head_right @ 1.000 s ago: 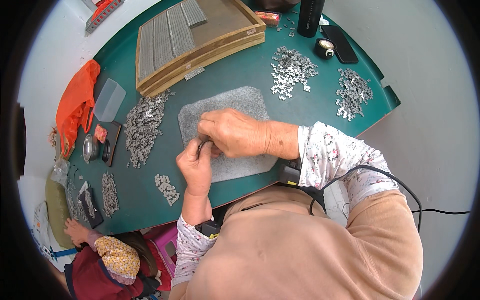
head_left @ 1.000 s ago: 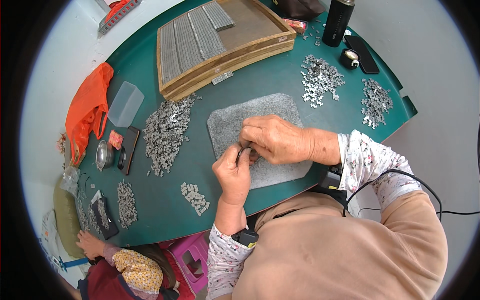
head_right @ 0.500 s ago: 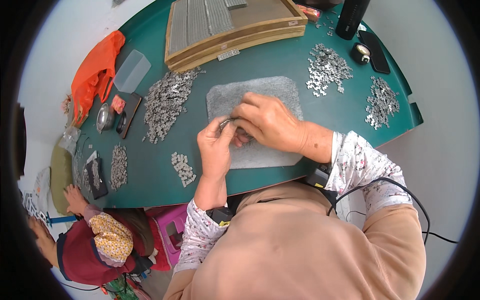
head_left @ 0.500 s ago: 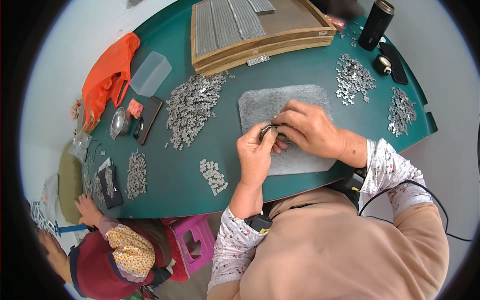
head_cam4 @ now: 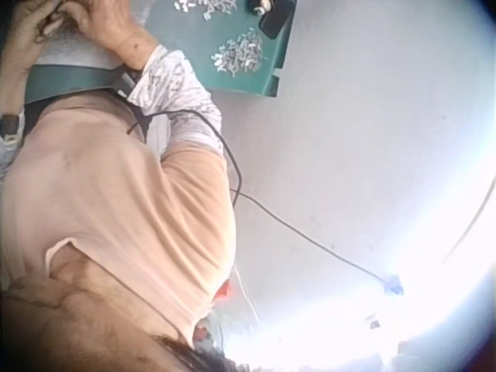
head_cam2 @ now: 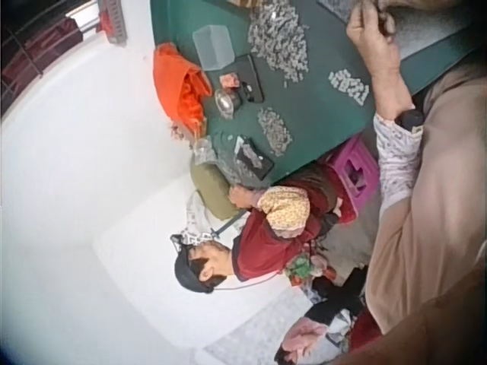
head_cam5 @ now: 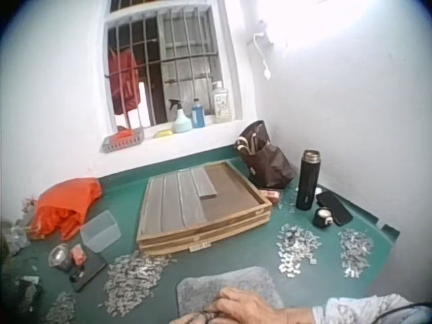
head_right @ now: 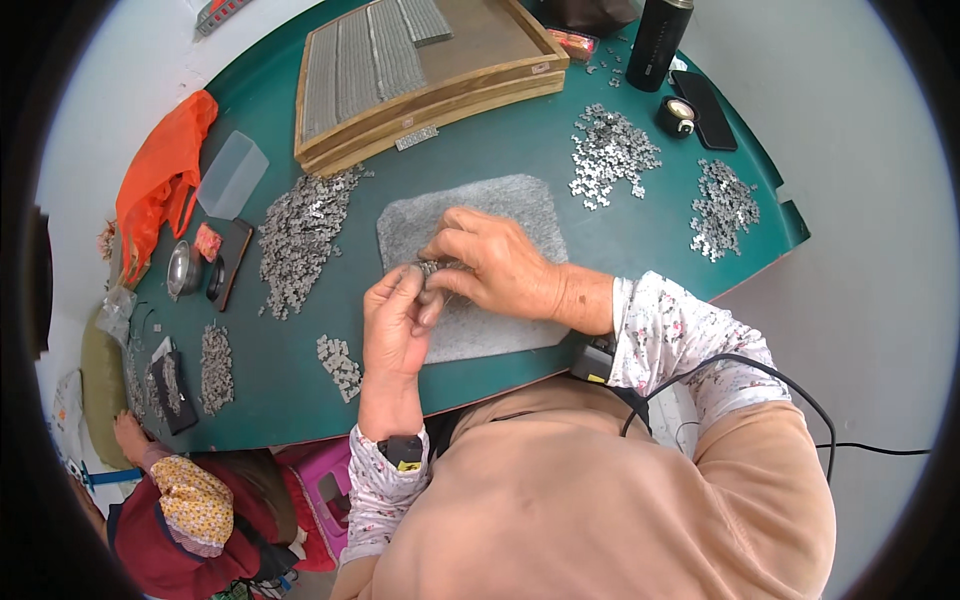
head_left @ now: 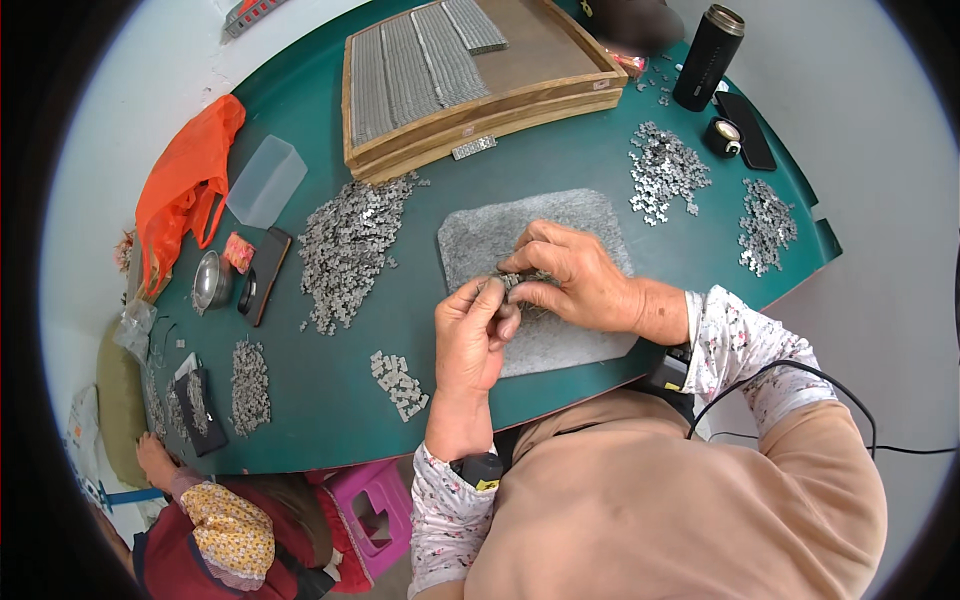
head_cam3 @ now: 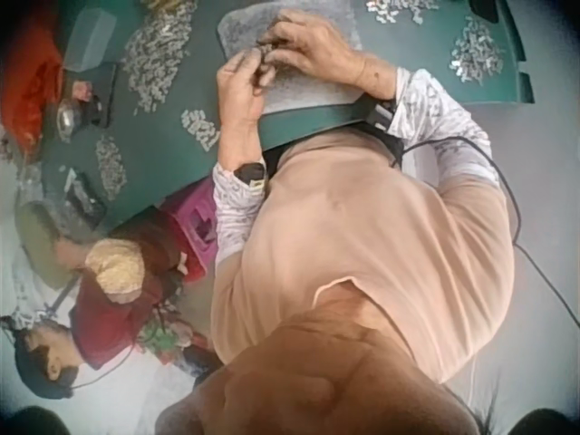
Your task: Sorting and assembling small metal components by hand at a workstation.
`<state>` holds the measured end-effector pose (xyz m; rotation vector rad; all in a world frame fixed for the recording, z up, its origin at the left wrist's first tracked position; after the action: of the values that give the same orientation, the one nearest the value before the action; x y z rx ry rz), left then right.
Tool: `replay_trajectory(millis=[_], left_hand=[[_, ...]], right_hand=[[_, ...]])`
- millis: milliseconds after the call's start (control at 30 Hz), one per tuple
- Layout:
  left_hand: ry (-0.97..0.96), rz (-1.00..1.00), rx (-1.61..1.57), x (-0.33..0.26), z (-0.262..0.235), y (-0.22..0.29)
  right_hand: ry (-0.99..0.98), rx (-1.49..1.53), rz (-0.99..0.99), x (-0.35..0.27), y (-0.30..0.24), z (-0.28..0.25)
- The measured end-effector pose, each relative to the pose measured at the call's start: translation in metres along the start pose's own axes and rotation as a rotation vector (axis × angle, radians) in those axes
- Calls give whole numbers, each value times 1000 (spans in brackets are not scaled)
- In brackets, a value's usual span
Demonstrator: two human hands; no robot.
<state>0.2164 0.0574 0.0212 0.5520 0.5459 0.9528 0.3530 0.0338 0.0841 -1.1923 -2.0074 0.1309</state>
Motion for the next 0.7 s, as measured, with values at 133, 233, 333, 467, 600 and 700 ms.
replay_trajectory(millis=[133, 233, 333, 467, 600, 700], left_hand=[[71, 63, 108, -2, 3, 2], [53, 147, 193, 0, 7, 1], [77, 250, 303, -4, 8, 4], [105, 210, 256, -5, 2, 2], [65, 57, 52, -5, 4, -4], [41, 4, 93, -4, 13, -9]], right_hand=[[9, 17, 10, -1, 0, -2], [56, -32, -12, -4, 1, -4], [79, -127, -54, -2, -6, -6], [85, -93, -96, 0, -6, -6], [116, -53, -120, -4, -6, -9], [98, -20, -31, -11, 0, -15]])
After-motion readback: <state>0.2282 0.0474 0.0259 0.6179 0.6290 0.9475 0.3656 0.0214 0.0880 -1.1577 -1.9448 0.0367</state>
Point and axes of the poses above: each hand's wrist, its own x-axis towards the middle knuckle, its own z-axis out of the palm, y = z × x, the point moved 6 cm from there along x, towards the middle knuckle, and after that the axes turned 9 degrees about -x, right-handed, at the moved point
